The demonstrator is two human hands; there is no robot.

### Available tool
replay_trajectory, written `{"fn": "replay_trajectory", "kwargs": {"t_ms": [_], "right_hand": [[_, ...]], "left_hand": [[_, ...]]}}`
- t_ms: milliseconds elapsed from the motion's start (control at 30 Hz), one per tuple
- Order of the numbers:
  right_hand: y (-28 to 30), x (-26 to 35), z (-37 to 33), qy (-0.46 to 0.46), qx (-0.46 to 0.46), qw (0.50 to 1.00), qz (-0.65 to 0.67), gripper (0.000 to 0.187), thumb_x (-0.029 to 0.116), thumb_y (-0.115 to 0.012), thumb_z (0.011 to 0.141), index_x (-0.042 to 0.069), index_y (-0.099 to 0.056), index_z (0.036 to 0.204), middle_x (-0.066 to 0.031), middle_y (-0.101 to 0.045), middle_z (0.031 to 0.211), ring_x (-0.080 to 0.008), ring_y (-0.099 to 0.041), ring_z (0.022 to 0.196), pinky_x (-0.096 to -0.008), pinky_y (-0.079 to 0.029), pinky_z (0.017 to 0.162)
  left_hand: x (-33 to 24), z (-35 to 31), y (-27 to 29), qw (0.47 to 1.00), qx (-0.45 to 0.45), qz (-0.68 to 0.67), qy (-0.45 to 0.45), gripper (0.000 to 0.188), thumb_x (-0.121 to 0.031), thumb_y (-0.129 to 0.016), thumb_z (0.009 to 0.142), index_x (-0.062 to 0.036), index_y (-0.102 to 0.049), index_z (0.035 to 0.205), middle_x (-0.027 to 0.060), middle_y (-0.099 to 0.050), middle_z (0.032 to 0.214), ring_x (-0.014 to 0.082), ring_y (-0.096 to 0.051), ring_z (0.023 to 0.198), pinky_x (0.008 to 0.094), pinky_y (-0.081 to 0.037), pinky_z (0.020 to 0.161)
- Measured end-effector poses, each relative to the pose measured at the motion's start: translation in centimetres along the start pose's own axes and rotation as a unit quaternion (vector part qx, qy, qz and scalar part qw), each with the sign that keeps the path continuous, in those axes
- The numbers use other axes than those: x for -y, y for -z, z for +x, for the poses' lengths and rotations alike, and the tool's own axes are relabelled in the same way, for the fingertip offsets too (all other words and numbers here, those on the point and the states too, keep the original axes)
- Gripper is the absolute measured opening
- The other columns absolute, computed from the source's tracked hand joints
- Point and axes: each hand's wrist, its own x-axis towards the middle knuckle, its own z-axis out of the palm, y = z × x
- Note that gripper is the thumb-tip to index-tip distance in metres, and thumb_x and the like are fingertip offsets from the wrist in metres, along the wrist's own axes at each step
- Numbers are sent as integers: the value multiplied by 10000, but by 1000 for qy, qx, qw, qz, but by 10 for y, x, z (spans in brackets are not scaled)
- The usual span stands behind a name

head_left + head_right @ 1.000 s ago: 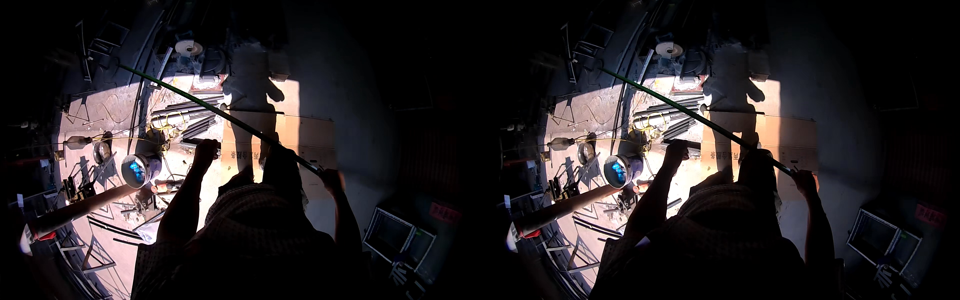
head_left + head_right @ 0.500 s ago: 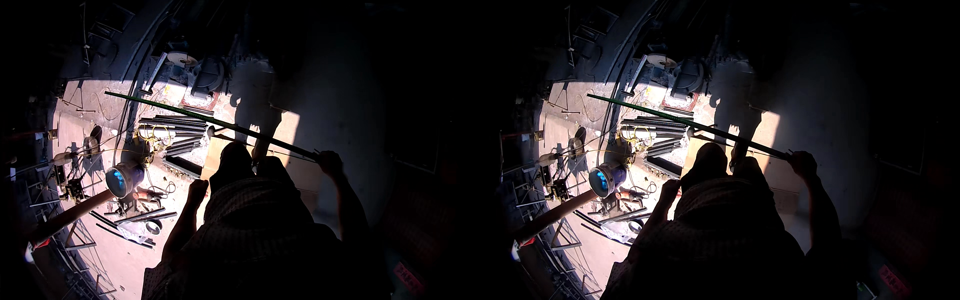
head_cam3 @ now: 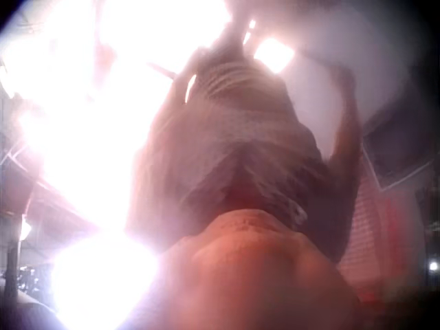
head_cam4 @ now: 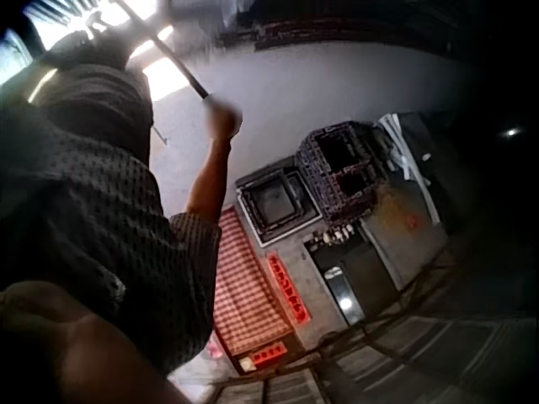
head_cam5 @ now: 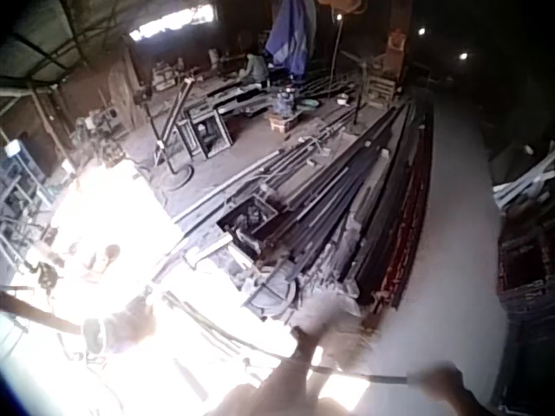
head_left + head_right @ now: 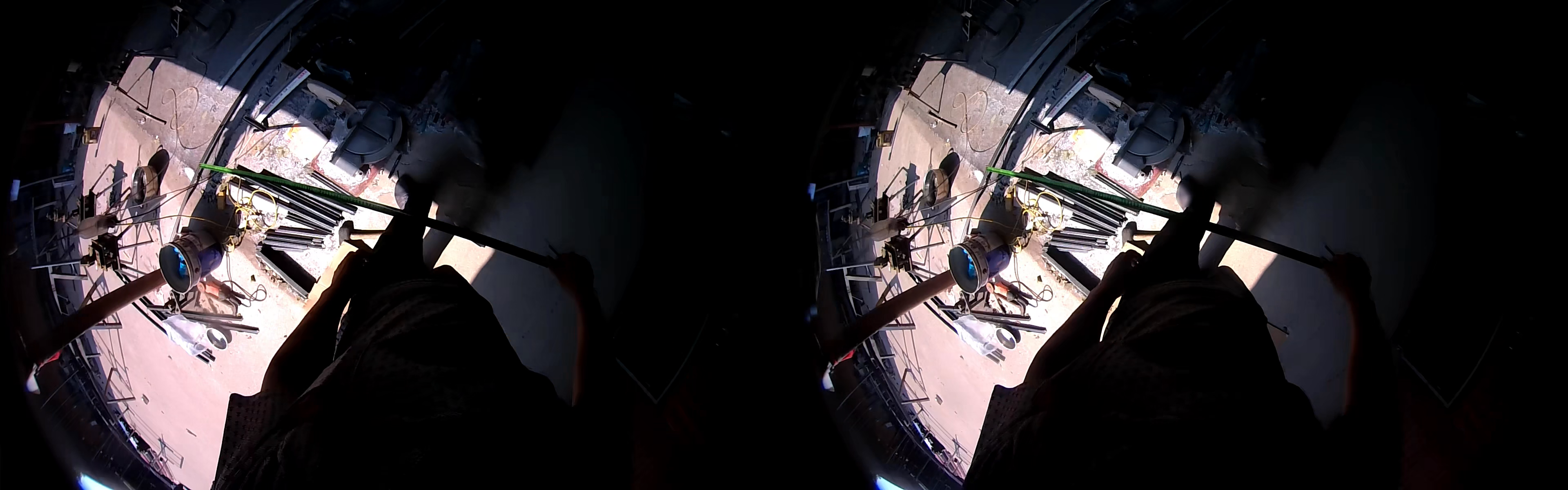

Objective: The person measures a window frame with a tape measure, marks the measurement with a marker, and then uses a miter saw to cut the frame. The person handles the frame and tools throughout the process.

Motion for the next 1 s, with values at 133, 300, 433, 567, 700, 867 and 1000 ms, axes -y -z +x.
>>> {"fn": "replay_trajectory", "kwargs": {"t_ms": [133, 300, 433, 567, 700, 867, 1000], "right_hand": [[22, -8, 79, 120, -89, 988, -46, 495, 467, -603, 994, 15, -724, 833, -190, -685, 810, -360, -682, 748, -490, -508, 673], [128, -39, 139, 129, -99, 981, -102, 516, 440, -613, 1012, -19, -672, 783, -187, -630, 710, -337, -628, 632, -471, -442, 590], [206, -43, 197, 195, -75, 969, -131, 451, 397, -650, 1007, -27, -699, 862, -192, -647, 790, -363, -649, 731, -479, -501, 656], [283, -14, 248, 169, -14, 973, -157, 427, 384, -654, 1005, -21, -702, 877, -196, -649, 840, -349, -652, 778, -488, -503, 687], [320, -25, 334, 117, 8, 990, -73, 420, 408, -648, 1004, -4, -722, 1035, -221, -683, 1035, -332, -674, 963, -474, -526, 822], [364, 103, 375, 61, 79, 994, -47, 523, 443, -685, 985, -1, -693, 1261, -180, -703, 1230, -300, -678, 1113, -437, -541, 946], [365, 136, 454, 278, 71, 935, -208, 507, 520, -654, 984, 24, -758, 976, -141, -677, 792, -243, -672, 719, -419, -530, 662]], "left_hand": [[-17, 41, 12, 998, -22, 62, -3, 415, -364, -683, 911, -37, -682, 1167, 185, -695, 1104, 358, -682, 1056, 454, -547, 852], [-82, 84, 11, 993, 86, 27, 82, 462, -351, -703, 882, -60, -671, 1240, 195, -652, 1242, 388, -621, 1213, 488, -548, 957], [-118, 99, 14, 996, 18, 40, 78, 434, -384, -682, 896, -71, -695, 1197, 224, -684, 1189, 391, -687, 1073, 467, -570, 867], [-159, 120, 25, 986, 26, -21, 163, 394, -376, -670, 903, -55, -728, 1124, 234, -713, 1114, 396, -705, 1030, 476, -577, 843], [-189, 137, 14, 981, 9, -52, 184, 345, -371, -674, 906, -65, -745, 1046, 215, -745, 996, 396, -722, 962, 489, -577, 823], [-209, 153, -39, 978, 58, -64, 189, 261, -280, -664, 899, -71, -737, 1038, 216, -740, 983, 387, -725, 950, 482, -577, 820], [-221, 112, -70, 960, 138, -205, 130, 212, -114, -646, 894, 0, -714, 1060, 239, -735, 965, 345, -737, 934, 417, -569, 795]]}}
